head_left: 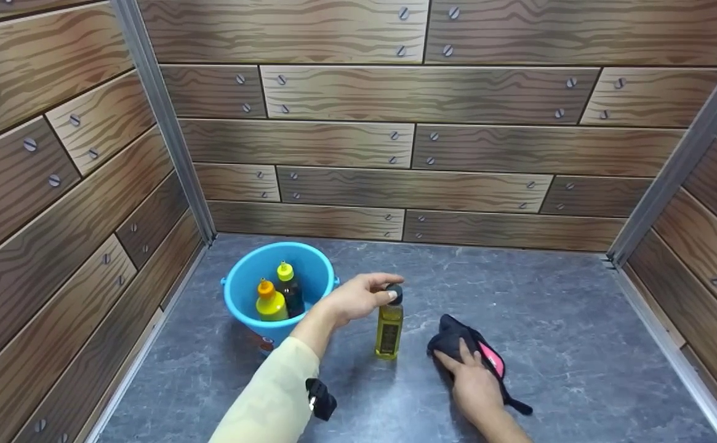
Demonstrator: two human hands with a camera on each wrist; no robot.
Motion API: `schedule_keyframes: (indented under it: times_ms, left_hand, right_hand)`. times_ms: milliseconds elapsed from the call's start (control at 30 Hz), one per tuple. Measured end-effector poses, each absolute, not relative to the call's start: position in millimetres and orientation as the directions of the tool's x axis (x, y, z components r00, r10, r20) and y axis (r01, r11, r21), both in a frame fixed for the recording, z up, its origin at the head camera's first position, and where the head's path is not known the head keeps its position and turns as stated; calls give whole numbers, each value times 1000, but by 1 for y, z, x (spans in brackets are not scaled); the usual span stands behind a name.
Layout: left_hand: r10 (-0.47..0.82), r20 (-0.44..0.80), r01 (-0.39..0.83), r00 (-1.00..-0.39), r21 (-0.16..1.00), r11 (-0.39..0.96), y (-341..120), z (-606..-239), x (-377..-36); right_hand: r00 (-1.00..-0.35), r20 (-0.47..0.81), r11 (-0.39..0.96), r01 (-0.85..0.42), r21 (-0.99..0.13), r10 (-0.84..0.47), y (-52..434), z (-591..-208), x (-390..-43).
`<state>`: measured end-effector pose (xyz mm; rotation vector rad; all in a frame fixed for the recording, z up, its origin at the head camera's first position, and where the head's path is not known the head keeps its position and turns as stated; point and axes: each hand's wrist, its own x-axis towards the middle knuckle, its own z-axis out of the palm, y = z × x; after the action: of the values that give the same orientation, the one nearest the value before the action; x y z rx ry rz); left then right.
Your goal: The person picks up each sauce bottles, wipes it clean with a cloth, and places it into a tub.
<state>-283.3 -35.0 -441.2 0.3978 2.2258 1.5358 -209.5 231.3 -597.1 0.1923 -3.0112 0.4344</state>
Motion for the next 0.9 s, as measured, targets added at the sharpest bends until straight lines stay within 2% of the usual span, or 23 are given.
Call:
schedule_keyframes:
  times_ms: [267, 533, 667, 900]
  left_hand:
    - [239, -105, -22, -965, 945, 325, -25, -439, -274]
    - [99, -10, 35, -995, 895, 445, -12, -443, -271]
    - [80, 4, 38, -997, 899, 436, -10, -445, -272]
    - [148, -33, 23, -988, 933, 358, -12, -444, -278]
  right_hand:
    - [-993, 72, 953, -114, -279, -98, 230, -596, -210]
    - [-991, 88, 953, -124, -275, -104, 230, -599, -210]
    - [-991, 92, 954, -123, -272, -102, 230, -600, -210]
    - [-987, 124, 953, -133, -273, -103, 230, -601, -209]
